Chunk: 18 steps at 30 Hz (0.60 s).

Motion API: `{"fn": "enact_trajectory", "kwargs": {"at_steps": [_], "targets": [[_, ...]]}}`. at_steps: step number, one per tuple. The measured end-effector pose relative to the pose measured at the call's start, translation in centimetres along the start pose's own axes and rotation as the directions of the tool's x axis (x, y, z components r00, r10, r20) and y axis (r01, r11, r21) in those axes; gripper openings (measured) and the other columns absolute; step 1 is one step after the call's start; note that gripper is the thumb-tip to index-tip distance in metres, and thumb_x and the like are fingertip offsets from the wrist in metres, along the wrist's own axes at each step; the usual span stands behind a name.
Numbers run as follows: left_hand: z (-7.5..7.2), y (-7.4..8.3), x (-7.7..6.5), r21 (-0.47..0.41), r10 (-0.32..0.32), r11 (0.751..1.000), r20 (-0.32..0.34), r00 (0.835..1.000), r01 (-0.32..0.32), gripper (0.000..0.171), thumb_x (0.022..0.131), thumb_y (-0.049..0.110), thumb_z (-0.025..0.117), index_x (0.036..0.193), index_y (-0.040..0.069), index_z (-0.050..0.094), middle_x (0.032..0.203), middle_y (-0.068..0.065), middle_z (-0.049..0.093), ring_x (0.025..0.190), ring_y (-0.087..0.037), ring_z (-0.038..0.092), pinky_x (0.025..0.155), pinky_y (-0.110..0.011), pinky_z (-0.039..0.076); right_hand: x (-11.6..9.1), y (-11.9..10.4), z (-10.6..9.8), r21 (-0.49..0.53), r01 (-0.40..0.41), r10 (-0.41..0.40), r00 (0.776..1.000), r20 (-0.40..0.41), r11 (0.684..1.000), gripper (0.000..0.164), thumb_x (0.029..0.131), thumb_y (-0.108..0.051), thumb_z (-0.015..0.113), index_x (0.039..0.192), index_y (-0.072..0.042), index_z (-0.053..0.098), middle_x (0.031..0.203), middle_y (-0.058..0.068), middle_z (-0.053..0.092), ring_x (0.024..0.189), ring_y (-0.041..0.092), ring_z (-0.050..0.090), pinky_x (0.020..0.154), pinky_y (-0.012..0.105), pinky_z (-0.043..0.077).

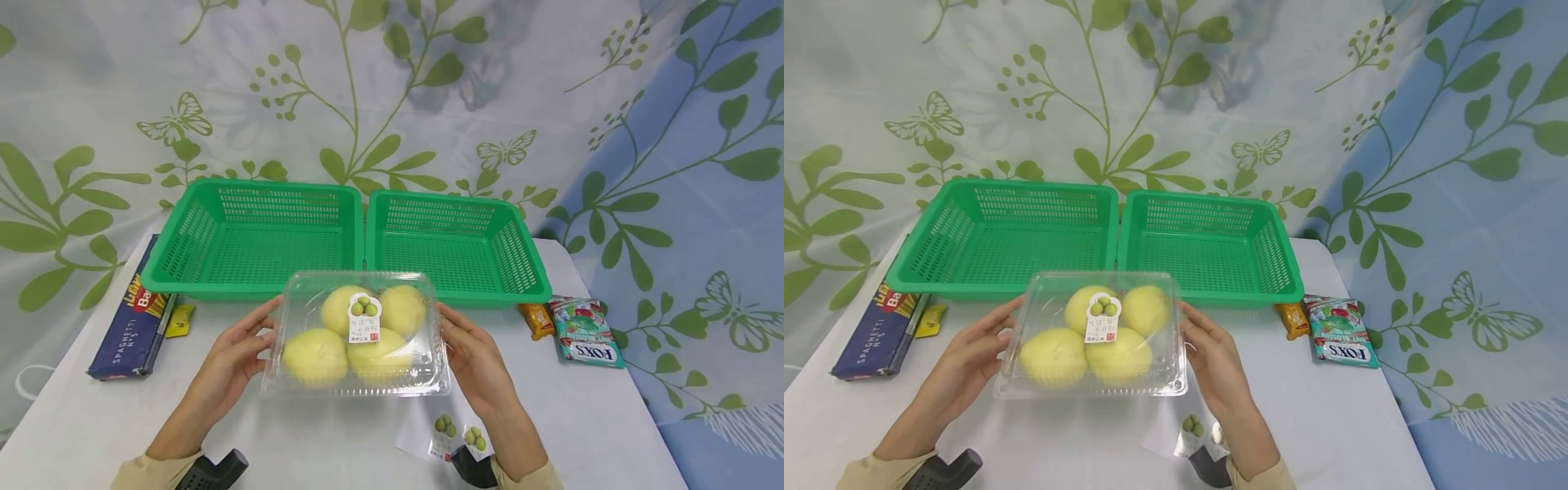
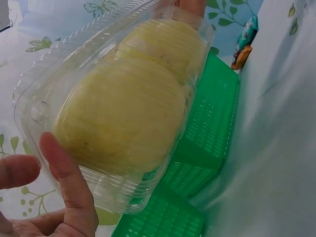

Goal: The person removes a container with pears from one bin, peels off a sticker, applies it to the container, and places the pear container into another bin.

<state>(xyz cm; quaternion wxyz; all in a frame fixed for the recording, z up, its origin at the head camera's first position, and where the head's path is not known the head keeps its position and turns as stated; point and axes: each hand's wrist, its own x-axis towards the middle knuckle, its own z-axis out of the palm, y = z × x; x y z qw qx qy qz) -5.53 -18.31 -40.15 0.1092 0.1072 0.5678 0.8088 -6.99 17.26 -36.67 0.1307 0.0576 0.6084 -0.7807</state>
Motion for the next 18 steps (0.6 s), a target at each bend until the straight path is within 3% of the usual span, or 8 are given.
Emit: {"fn": "enact_trajectory", "kwargs": {"at_steps": [11, 18], "targets": [[-0.1, -0.1, 0.5, 0.056, 0.040, 0.998, -0.008, 0.999, -0.040, 0.056, 0.104, 0.004, 0.039, 0.158, 0.008, 0.025, 0.116, -0.001, 0.046, 0.081, -0.003, 0.058, 0.061, -0.022, 0.053, 0.3, -0.5, 0.3, 0.017, 0.012, -0.012, 1.000, -0.007, 1.000, 0.046, 0.105, -0.012, 0.047, 0.149, -0.003, 0.041, 0.112, -0.009, 0.063, 0.103, 0.005, 0.059, 0.094, 0.017, 0.049], [0.3, 0.3, 0.6, 0.094, 0.060, 0.994, -0.032, 0.998, -0.057, 0.059, 0.103, 0.003, 0.042, 0.159, 0.006, 0.023, 0.119, -0.003, 0.043, 0.087, -0.004, 0.057, 0.062, -0.022, 0.053, 0.4, -1.1, 0.3, 0.031, 0.046, -0.046, 0.999, 0.013, 0.998, 0.046, 0.106, -0.013, 0.046, 0.150, -0.002, 0.040, 0.109, -0.012, 0.068, 0.102, 0.004, 0.061, 0.092, 0.017, 0.050]]}}
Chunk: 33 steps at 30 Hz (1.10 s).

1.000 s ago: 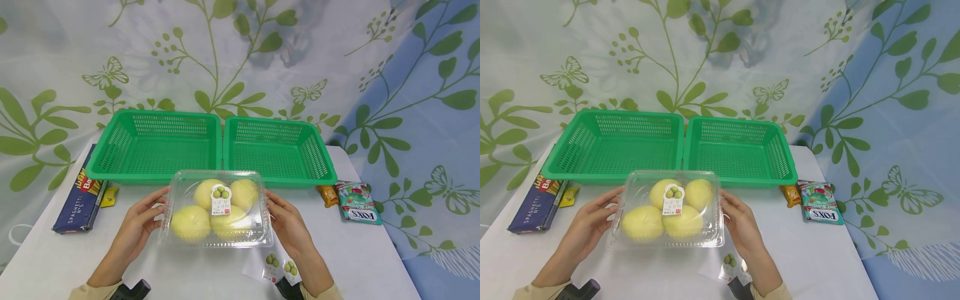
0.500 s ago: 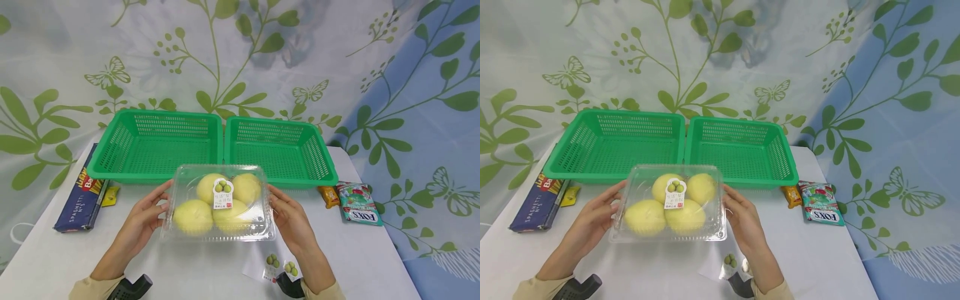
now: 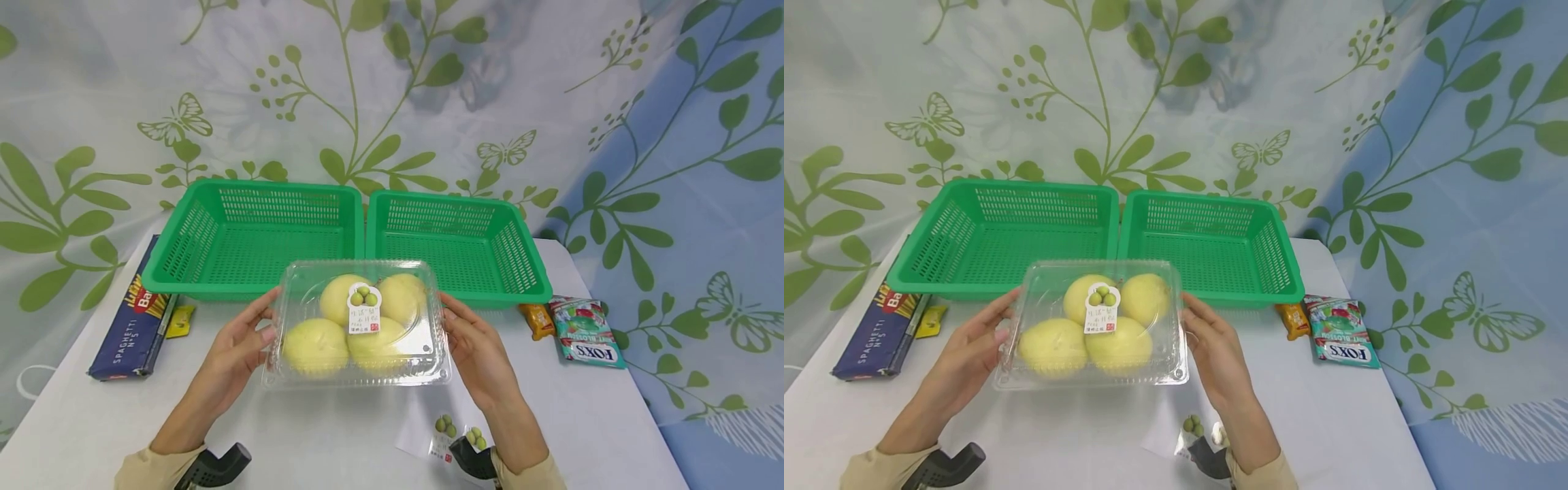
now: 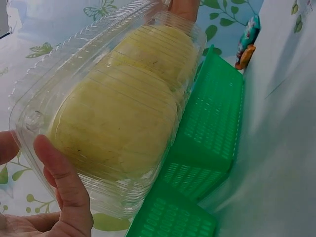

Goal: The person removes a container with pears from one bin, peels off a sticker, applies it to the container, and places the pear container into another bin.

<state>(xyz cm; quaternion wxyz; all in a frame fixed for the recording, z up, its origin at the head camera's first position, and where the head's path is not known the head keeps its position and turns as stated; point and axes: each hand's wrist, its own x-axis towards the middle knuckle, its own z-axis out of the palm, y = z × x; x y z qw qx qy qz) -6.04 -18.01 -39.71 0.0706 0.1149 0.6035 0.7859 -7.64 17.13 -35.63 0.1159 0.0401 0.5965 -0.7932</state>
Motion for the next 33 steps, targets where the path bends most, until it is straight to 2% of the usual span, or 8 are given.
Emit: {"fn": "enact_trajectory", "kwargs": {"at_steps": [8, 12, 17, 21, 26, 33], "targets": [[0.3, 0.5, 0.3, 0.004, 0.008, 1.000, -0.010, 1.000, -0.008, 0.060, 0.103, 0.003, 0.043, 0.159, 0.002, 0.021, 0.119, -0.005, 0.043, 0.086, -0.004, 0.057, 0.059, -0.022, 0.052, 0.2, -0.4, 0.1, -0.004, -0.004, 0.004, 1.000, -0.009, 1.000, 0.045, 0.106, -0.013, 0.046, 0.150, -0.003, 0.041, 0.113, -0.011, 0.063, 0.103, 0.005, 0.058, 0.094, 0.017, 0.049], [0.6, 0.8, 0.5, -0.006, 0.006, 1.000, -0.024, 1.000, -0.006, 0.063, 0.103, 0.002, 0.043, 0.161, 0.006, 0.019, 0.118, -0.004, 0.042, 0.081, -0.003, 0.055, 0.057, -0.022, 0.051, 0.4, -0.5, 0.0, -0.010, -0.001, 0.001, 1.000, -0.011, 1.000, 0.045, 0.105, -0.014, 0.047, 0.149, -0.003, 0.041, 0.120, -0.010, 0.062, 0.104, 0.005, 0.058, 0.095, 0.019, 0.048], [1.0, 1.1, 0.8, -0.015, 0.010, 1.000, -0.045, 0.999, -0.011, 0.064, 0.102, 0.001, 0.045, 0.161, 0.011, 0.021, 0.116, -0.004, 0.042, 0.078, -0.003, 0.054, 0.057, -0.021, 0.051, 0.4, -0.8, 0.0, -0.025, 0.006, -0.006, 1.000, -0.004, 1.000, 0.046, 0.106, -0.014, 0.047, 0.150, -0.004, 0.040, 0.120, -0.011, 0.063, 0.103, 0.004, 0.059, 0.094, 0.020, 0.049], [1.4, 1.3, 1.0, -0.012, 0.028, 1.000, -0.048, 0.998, -0.029, 0.063, 0.102, 0.000, 0.045, 0.160, 0.012, 0.025, 0.114, -0.003, 0.043, 0.076, -0.003, 0.054, 0.057, -0.021, 0.050, 0.4, -1.1, 0.0, -0.029, 0.015, -0.015, 1.000, -0.004, 0.999, 0.048, 0.105, -0.015, 0.047, 0.151, -0.004, 0.039, 0.116, -0.011, 0.064, 0.102, 0.004, 0.060, 0.092, 0.022, 0.049], [1.7, 1.3, 1.4, -0.029, 0.050, 0.998, -0.037, 0.998, -0.051, 0.063, 0.102, -0.001, 0.045, 0.160, 0.012, 0.025, 0.112, -0.002, 0.045, 0.073, -0.002, 0.055, 0.056, -0.021, 0.050, 0.6, -1.6, 0.0, -0.036, 0.018, -0.019, 1.000, -0.002, 0.999, 0.047, 0.106, -0.016, 0.046, 0.151, -0.005, 0.039, 0.122, -0.010, 0.063, 0.107, 0.005, 0.059, 0.095, 0.023, 0.049], [2.3, 1.5, 2.1, -0.038, 0.025, 0.999, -0.032, 0.999, -0.026, 0.064, 0.102, 0.001, 0.047, 0.160, 0.009, 0.023, 0.111, -0.002, 0.045, 0.074, -0.002, 0.055, 0.058, -0.020, 0.052, 1.0, -2.3, -0.3, -0.035, 0.010, -0.011, 1.000, -0.019, 0.999, 0.047, 0.106, -0.019, 0.046, 0.151, -0.007, 0.039, 0.130, -0.008, 0.055, 0.109, 0.007, 0.054, 0.093, 0.022, 0.049]]}}
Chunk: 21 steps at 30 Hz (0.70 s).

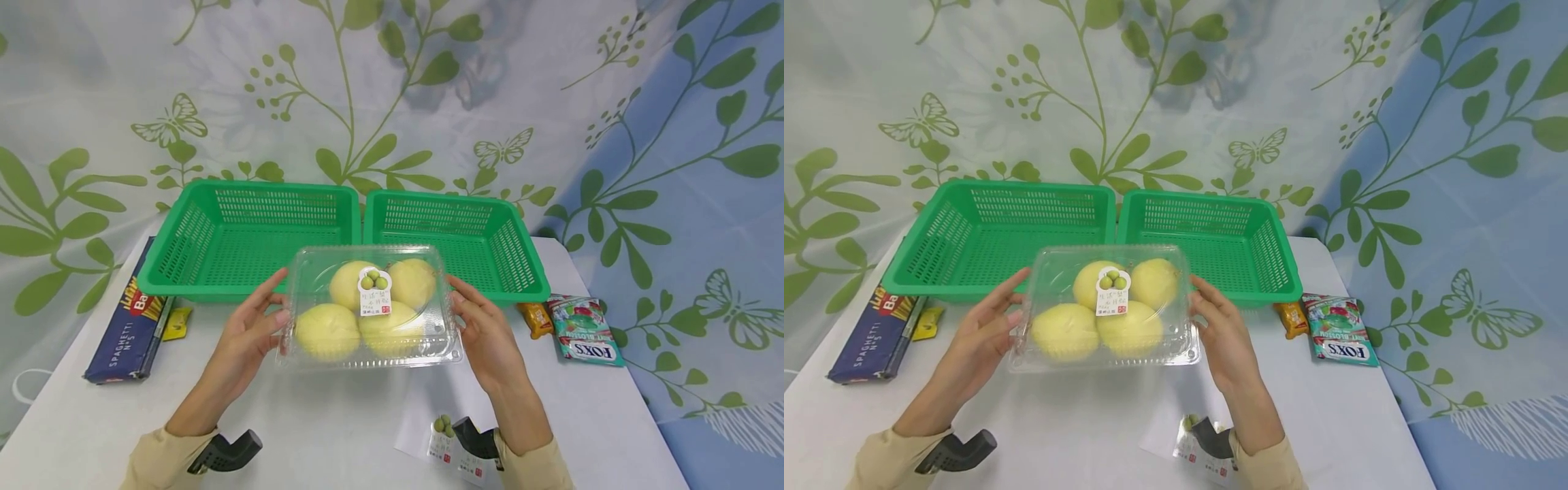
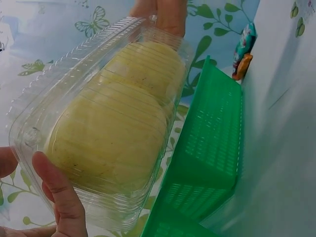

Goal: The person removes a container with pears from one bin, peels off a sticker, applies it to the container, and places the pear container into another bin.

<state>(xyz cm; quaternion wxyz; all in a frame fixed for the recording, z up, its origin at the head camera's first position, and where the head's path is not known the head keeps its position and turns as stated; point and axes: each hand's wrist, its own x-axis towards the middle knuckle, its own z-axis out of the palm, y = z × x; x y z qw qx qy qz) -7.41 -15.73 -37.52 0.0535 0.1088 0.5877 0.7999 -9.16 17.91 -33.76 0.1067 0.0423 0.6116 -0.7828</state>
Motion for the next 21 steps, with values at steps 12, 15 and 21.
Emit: {"fn": "enact_trajectory", "kwargs": {"at_steps": [12, 15, 21], "targets": [[0.7, 0.2, 1.4, 0.023, -0.027, 0.999, -0.013, 1.000, 0.028, 0.063, 0.102, 0.004, 0.048, 0.160, 0.007, 0.024, 0.112, -0.003, 0.042, 0.072, -0.002, 0.053, 0.058, -0.019, 0.051, 0.6, -0.8, -0.9, -0.047, 0.010, -0.011, 1.000, -0.015, 0.999, 0.049, 0.107, -0.024, 0.046, 0.153, -0.008, 0.039, 0.138, -0.006, 0.049, 0.109, 0.009, 0.050, 0.094, 0.023, 0.047], [0.7, 0.1, 1.6, 0.025, -0.028, 0.999, -0.015, 1.000, 0.028, 0.064, 0.101, 0.003, 0.049, 0.160, 0.007, 0.023, 0.110, -0.002, 0.043, 0.072, -0.002, 0.053, 0.058, -0.019, 0.051, 0.8, -0.8, -0.9, -0.038, 0.014, -0.015, 1.000, -0.018, 0.999, 0.050, 0.107, -0.023, 0.046, 0.154, -0.008, 0.038, 0.141, -0.004, 0.047, 0.109, 0.008, 0.052, 0.095, 0.023, 0.049], [0.9, 0.1, 2.1, 0.031, -0.038, 0.999, -0.021, 0.999, 0.038, 0.064, 0.101, 0.004, 0.049, 0.160, 0.006, 0.024, 0.108, -0.001, 0.044, 0.071, -0.001, 0.053, 0.058, -0.019, 0.050, 1.0, -0.9, -0.9, -0.053, 0.026, -0.027, 1.000, -0.016, 0.998, 0.050, 0.107, -0.021, 0.046, 0.155, -0.012, 0.036, 0.144, -0.003, 0.042, 0.106, 0.008, 0.053, 0.096, 0.023, 0.047]]}}
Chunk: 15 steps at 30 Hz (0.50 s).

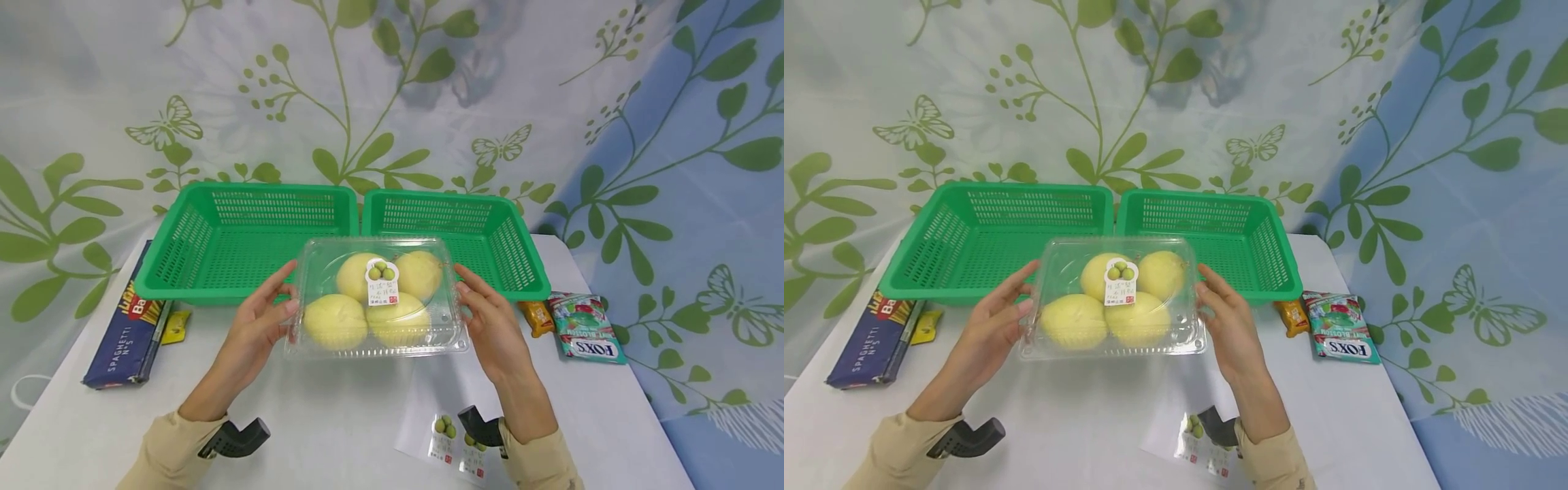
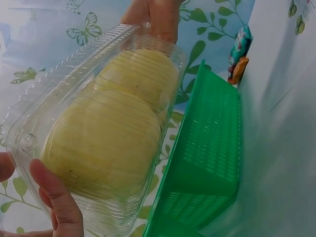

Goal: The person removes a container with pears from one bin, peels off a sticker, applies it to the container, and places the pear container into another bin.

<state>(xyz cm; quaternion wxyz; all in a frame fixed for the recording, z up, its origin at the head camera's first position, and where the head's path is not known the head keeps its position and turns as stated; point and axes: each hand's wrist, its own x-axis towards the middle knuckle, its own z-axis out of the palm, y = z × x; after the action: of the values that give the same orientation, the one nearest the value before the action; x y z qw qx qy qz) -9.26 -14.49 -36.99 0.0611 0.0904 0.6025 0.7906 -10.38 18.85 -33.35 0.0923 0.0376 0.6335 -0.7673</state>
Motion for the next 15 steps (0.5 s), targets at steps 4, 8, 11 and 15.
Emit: {"fn": "enact_trajectory", "kwargs": {"at_steps": [4, 8, 11, 15], "targets": [[0.1, 0.2, 0.3, 0.001, -0.001, 1.000, 0.001, 1.000, 0.001, 0.064, 0.101, 0.005, 0.049, 0.160, 0.007, 0.024, 0.108, 0.000, 0.045, 0.071, -0.002, 0.053, 0.058, -0.020, 0.050, 0.1, 0.1, -0.3, -0.015, -0.002, 0.002, 1.000, 0.004, 1.000, 0.051, 0.107, -0.024, 0.046, 0.156, -0.012, 0.036, 0.144, -0.004, 0.043, 0.107, 0.007, 0.053, 0.099, 0.025, 0.046], [0.3, 0.5, 0.6, 0.000, -0.009, 1.000, -0.001, 1.000, 0.009, 0.064, 0.101, 0.005, 0.051, 0.159, 0.008, 0.026, 0.109, -0.001, 0.045, 0.073, -0.003, 0.052, 0.059, -0.022, 0.051, 0.3, -0.1, -0.6, -0.021, 0.000, 0.000, 1.000, 0.001, 1.000, 0.052, 0.108, -0.024, 0.045, 0.157, -0.011, 0.034, 0.143, -0.006, 0.041, 0.110, 0.008, 0.049, 0.100, 0.025, 0.043], [0.6, 0.7, 1.0, 0.009, -0.016, 1.000, -0.002, 1.000, 0.016, 0.064, 0.100, 0.006, 0.052, 0.159, 0.009, 0.027, 0.109, -0.002, 0.045, 0.075, -0.004, 0.051, 0.059, -0.023, 0.052, 0.5, -0.5, -0.7, -0.020, 0.015, -0.015, 1.000, -0.003, 1.000, 0.051, 0.108, -0.022, 0.044, 0.157, -0.009, 0.034, 0.146, -0.005, 0.040, 0.110, 0.009, 0.047, 0.100, 0.025, 0.042], [0.9, 0.7, 1.7, 0.004, -0.030, 1.000, -0.015, 0.999, 0.030, 0.063, 0.100, 0.006, 0.053, 0.159, 0.009, 0.029, 0.109, -0.001, 0.046, 0.076, -0.004, 0.052, 0.059, -0.022, 0.052, 0.9, -1.0, -0.8, -0.017, 0.036, -0.036, 0.999, -0.003, 0.999, 0.051, 0.108, -0.020, 0.044, 0.156, -0.008, 0.034, 0.154, -0.001, 0.035, 0.107, 0.009, 0.045, 0.101, 0.028, 0.037]]}}
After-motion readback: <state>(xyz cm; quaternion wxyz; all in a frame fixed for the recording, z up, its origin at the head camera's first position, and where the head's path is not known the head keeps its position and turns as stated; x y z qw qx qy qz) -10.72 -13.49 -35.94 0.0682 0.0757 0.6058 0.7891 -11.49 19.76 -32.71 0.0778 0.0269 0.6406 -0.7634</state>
